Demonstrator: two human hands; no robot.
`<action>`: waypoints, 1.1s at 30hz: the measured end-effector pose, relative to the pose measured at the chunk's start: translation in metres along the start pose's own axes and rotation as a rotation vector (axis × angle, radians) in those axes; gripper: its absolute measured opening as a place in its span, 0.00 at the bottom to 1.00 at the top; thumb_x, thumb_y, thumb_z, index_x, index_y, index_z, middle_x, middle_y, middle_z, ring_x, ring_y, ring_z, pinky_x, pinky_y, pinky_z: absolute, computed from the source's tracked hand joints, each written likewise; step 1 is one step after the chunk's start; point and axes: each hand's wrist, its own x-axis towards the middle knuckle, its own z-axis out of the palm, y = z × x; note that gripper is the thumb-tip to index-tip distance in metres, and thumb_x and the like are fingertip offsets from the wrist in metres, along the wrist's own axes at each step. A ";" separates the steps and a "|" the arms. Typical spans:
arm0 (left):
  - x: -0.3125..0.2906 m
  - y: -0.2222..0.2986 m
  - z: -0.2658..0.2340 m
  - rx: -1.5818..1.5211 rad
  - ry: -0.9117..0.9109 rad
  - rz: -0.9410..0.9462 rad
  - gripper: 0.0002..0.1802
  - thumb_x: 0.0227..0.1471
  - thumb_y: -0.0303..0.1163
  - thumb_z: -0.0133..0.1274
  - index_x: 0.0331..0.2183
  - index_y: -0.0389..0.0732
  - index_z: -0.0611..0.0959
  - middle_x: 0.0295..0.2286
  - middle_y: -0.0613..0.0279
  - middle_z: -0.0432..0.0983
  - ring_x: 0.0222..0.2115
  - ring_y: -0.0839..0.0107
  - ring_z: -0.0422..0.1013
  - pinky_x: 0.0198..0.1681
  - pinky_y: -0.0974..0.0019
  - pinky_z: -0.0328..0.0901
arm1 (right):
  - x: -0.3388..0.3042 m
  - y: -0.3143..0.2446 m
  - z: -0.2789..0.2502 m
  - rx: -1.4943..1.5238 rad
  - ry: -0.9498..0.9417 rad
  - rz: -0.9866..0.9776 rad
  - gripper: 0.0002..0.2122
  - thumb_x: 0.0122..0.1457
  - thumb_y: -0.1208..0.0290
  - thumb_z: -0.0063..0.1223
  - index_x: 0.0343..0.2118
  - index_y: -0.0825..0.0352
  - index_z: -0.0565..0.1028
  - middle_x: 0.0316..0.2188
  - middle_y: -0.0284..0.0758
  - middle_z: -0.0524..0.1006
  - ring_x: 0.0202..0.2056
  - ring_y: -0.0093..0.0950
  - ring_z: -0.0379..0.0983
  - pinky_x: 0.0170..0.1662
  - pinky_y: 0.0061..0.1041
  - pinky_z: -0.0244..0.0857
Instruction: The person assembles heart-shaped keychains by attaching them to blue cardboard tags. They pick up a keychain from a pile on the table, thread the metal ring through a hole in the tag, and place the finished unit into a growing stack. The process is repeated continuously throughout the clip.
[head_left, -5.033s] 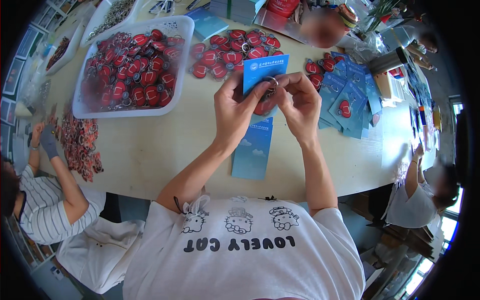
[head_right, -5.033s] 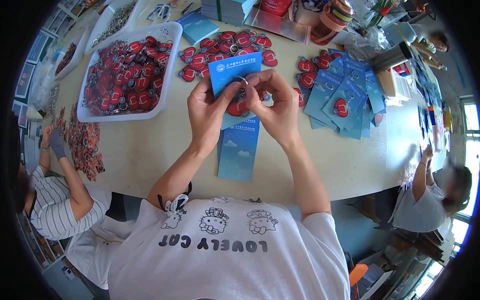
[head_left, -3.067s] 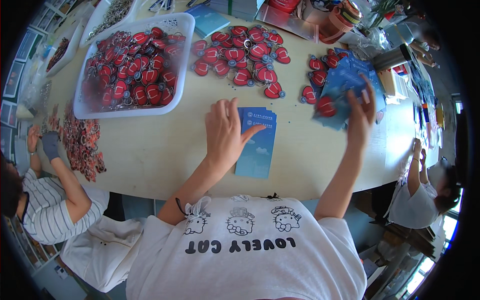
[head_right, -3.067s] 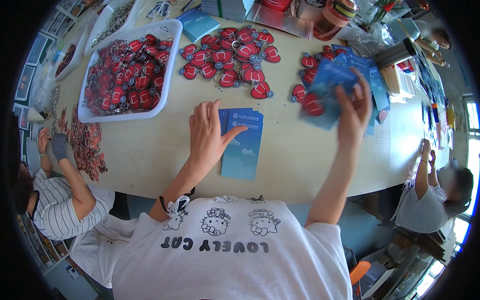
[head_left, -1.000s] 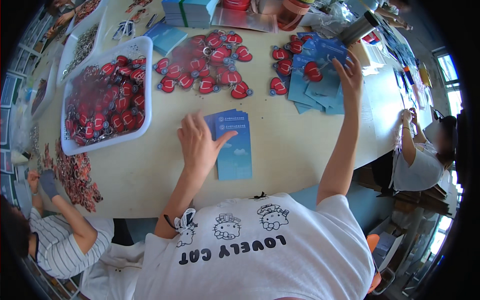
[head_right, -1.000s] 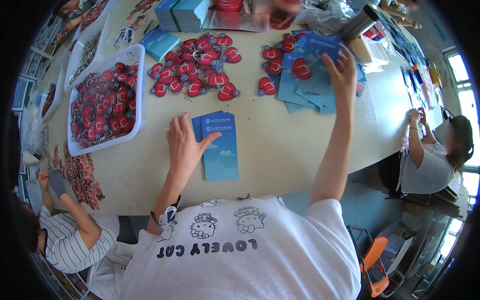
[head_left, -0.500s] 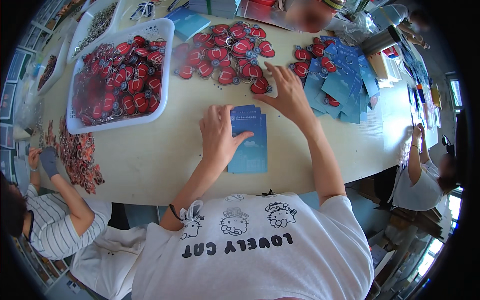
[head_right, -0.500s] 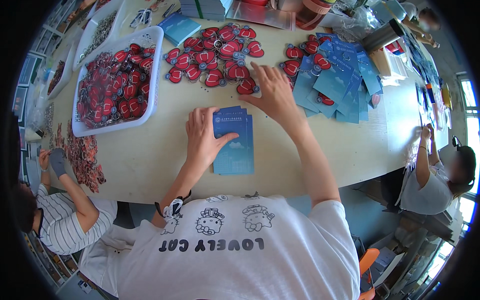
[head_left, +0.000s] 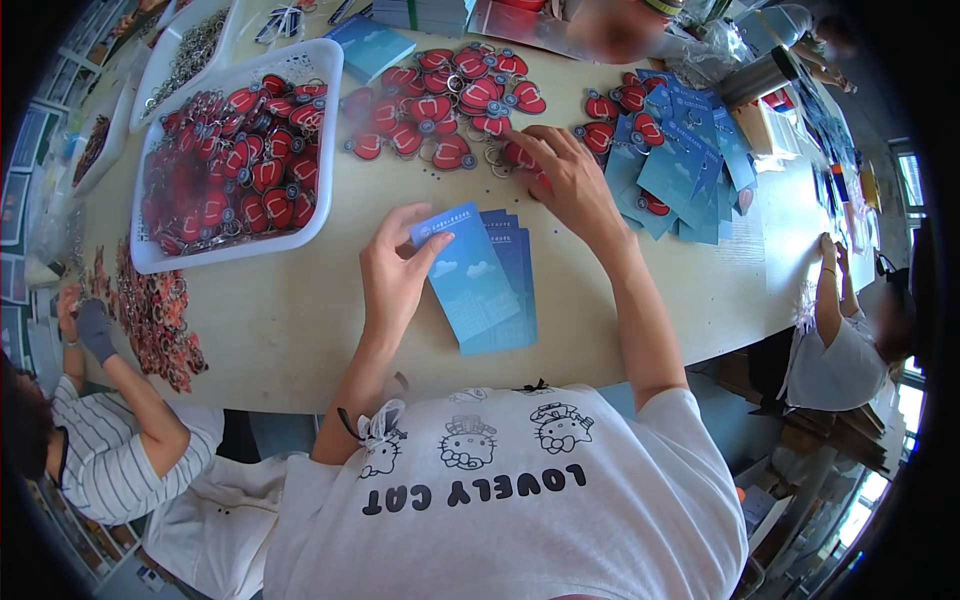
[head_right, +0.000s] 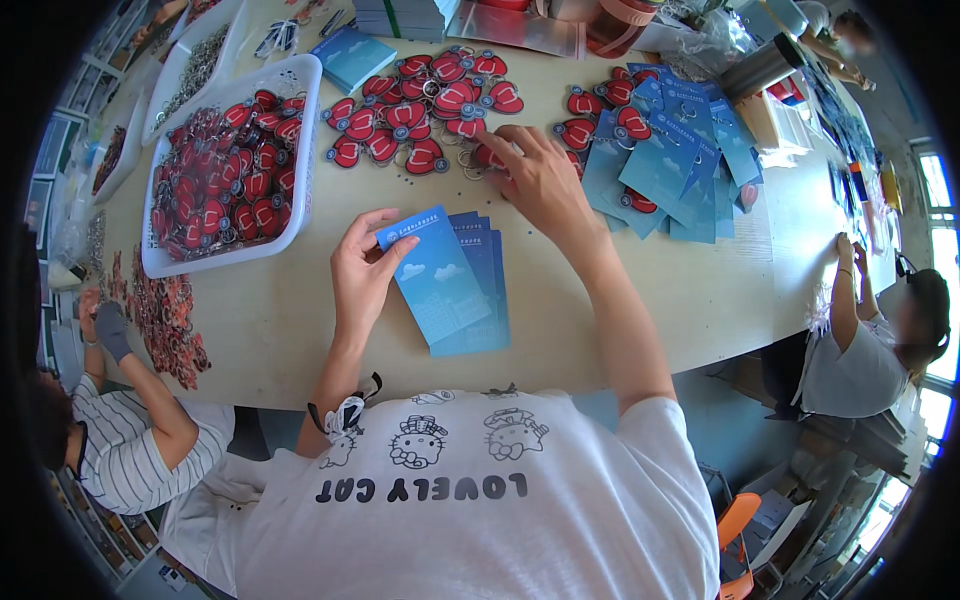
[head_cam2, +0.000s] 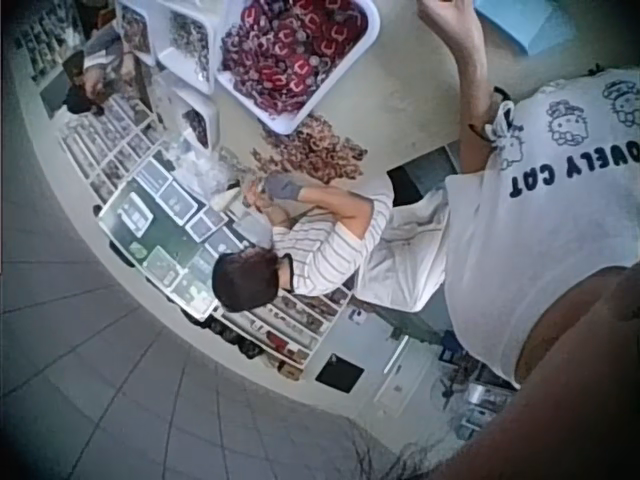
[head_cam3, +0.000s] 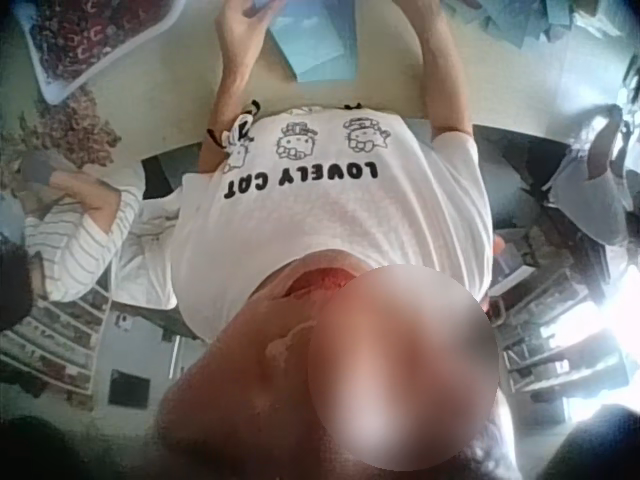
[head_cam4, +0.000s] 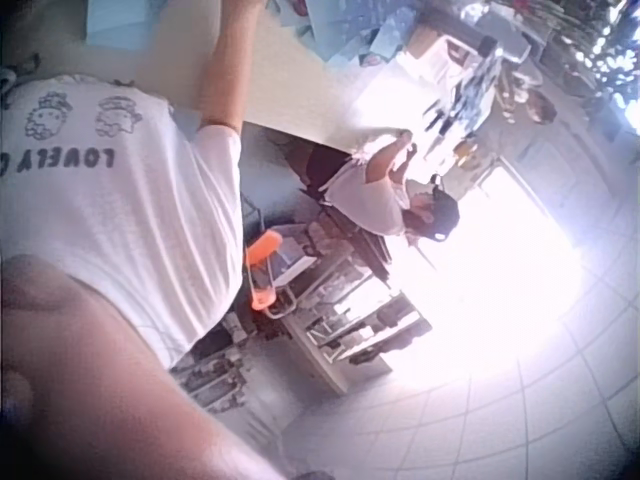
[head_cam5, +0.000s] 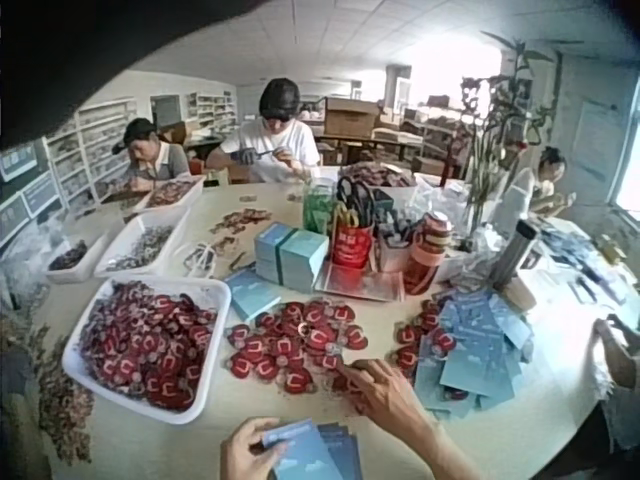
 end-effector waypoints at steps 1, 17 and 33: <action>0.000 0.000 -0.001 0.012 0.016 0.023 0.16 0.49 0.23 0.60 0.41 0.33 0.76 0.27 0.61 0.80 0.27 0.83 0.72 0.29 0.79 0.65 | 0.002 0.005 0.004 0.017 0.048 0.010 0.20 0.53 0.70 0.57 0.51 0.63 0.69 0.42 0.37 0.73 0.44 0.36 0.69 0.44 0.35 0.64; -0.056 0.013 -0.008 -0.643 -0.287 -0.450 0.15 0.56 0.31 0.53 0.45 0.38 0.76 0.37 0.67 0.77 0.37 0.81 0.71 0.43 0.75 0.64 | -0.003 -0.002 -0.004 0.142 -0.045 -0.004 0.09 0.46 0.70 0.62 0.31 0.63 0.78 0.34 0.35 0.74 0.38 0.33 0.69 0.43 0.32 0.63; 0.040 0.041 0.032 -0.269 0.203 0.420 0.08 0.58 0.24 0.49 0.40 0.33 0.76 0.35 0.67 0.72 0.35 0.83 0.66 0.40 0.78 0.61 | 0.022 -0.050 -0.028 0.924 0.246 0.247 0.07 0.60 0.69 0.52 0.34 0.69 0.72 0.42 0.37 0.68 0.45 0.26 0.62 0.47 0.25 0.58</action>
